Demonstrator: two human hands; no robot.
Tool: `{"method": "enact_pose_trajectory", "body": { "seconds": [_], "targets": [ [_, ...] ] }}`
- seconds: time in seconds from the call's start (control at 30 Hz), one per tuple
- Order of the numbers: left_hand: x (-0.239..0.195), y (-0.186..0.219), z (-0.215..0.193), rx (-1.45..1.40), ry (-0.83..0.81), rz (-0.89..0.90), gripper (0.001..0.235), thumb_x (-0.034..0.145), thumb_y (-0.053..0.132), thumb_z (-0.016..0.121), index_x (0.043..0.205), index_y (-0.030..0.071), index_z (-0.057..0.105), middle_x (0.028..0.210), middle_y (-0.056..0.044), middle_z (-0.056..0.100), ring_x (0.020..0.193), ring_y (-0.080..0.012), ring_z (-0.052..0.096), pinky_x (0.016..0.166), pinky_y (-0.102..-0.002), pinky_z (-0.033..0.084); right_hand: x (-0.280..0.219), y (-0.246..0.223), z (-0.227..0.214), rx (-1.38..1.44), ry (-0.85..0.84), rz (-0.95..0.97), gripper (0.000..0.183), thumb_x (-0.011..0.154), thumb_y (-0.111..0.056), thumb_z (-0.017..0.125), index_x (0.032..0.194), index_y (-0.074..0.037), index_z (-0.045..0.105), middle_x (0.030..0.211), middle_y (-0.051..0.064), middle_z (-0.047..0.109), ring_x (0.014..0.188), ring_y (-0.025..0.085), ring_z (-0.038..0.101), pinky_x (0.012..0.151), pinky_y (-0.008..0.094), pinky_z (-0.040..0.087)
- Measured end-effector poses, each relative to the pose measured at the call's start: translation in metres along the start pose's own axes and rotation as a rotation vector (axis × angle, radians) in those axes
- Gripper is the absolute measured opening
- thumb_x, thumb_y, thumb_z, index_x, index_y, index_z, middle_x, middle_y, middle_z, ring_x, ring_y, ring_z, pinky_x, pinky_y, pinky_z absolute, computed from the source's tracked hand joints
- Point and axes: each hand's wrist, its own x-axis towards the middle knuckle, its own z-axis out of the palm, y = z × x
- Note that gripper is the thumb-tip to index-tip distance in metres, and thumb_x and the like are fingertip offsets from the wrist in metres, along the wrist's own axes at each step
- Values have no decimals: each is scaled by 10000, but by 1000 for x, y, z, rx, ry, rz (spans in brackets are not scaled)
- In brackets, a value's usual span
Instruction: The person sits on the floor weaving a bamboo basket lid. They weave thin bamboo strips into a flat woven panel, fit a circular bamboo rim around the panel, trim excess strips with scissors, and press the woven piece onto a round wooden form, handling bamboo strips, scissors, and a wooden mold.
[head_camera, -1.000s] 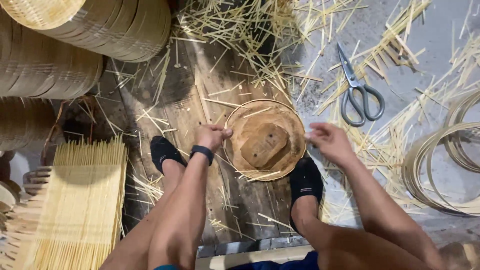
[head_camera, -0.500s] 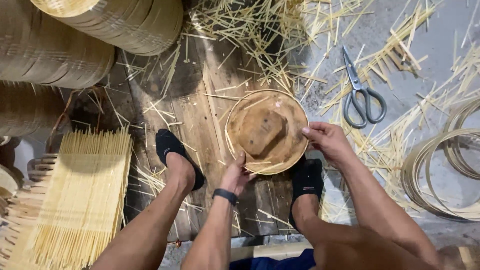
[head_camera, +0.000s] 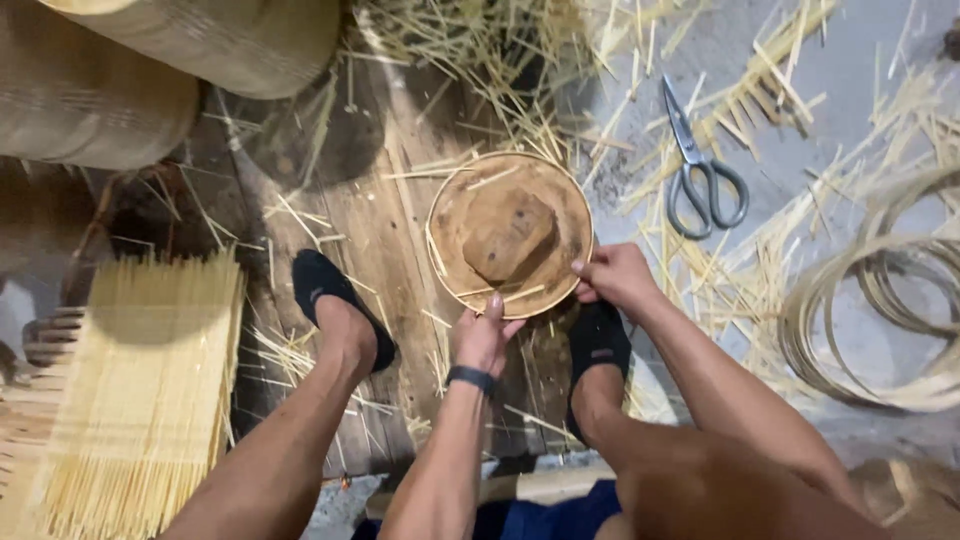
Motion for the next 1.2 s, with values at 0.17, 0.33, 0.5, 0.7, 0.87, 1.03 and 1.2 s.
{"method": "enact_pose_trajectory", "body": {
  "seconds": [0.17, 0.33, 0.5, 0.7, 0.87, 1.03, 1.2],
  "targets": [
    [-54, 106, 24, 1413, 256, 348, 362, 1063, 260, 732, 1070, -99, 690, 983, -300, 724, 925, -395, 682, 738, -413, 544, -44, -56, 6, -256, 122, -410, 874, 854, -331, 825, 1488, 55, 365, 1268, 243, 622, 1159, 306, 620, 982, 445, 502],
    [-85, 138, 55, 790, -375, 790, 398, 943, 212, 753, 1257, -25, 692, 1062, -141, 750, 931, -145, 697, 808, -304, 565, -61, -84, 31, -52, 5, -495, 1277, 614, -440, 921, 1549, 19, 182, 1468, 240, 462, 1351, 337, 491, 1140, 450, 382],
    [-107, 156, 122, 981, -224, 745, 561, 983, 371, 605, 1424, 30, 542, 1090, -169, 765, 802, -216, 778, 843, -344, 597, -59, -68, 48, -373, 225, -554, 1295, 538, -488, 972, 1506, 57, 308, 1459, 258, 463, 1377, 398, 468, 1169, 480, 360],
    [-83, 155, 138, 1186, -78, 1167, 463, 1083, 410, 523, 1337, 42, 643, 1116, -222, 747, 995, -356, 754, 868, -423, 580, -53, -77, 61, -443, 357, -558, 1193, 570, -436, 957, 1424, 96, 316, 1365, 272, 403, 1328, 427, 413, 1130, 491, 364],
    [-68, 161, 139, 1167, -85, 1320, 397, 1105, 391, 514, 1280, 78, 685, 1097, -224, 752, 971, -366, 756, 818, -423, 603, -44, -71, 67, -346, 427, -689, 1199, 611, -448, 976, 1418, 129, 303, 1392, 279, 371, 1325, 419, 410, 1119, 476, 380],
    [-66, 175, 136, 1135, -99, 1145, 426, 1072, 414, 518, 1222, 71, 722, 951, -192, 767, 899, -327, 781, 755, -406, 606, -54, -82, 67, -351, 415, -656, 1176, 593, -415, 967, 1431, 107, 328, 1385, 260, 379, 1326, 405, 414, 1130, 463, 382],
    [-72, 168, 135, 1020, -145, 1145, 480, 1063, 466, 520, 1165, 56, 748, 953, -187, 785, 885, -277, 805, 759, -388, 618, -56, -71, 58, -335, 400, -699, 1095, 574, -349, 938, 1416, 84, 388, 1368, 234, 415, 1321, 385, 439, 1144, 443, 391]
  ]
}}
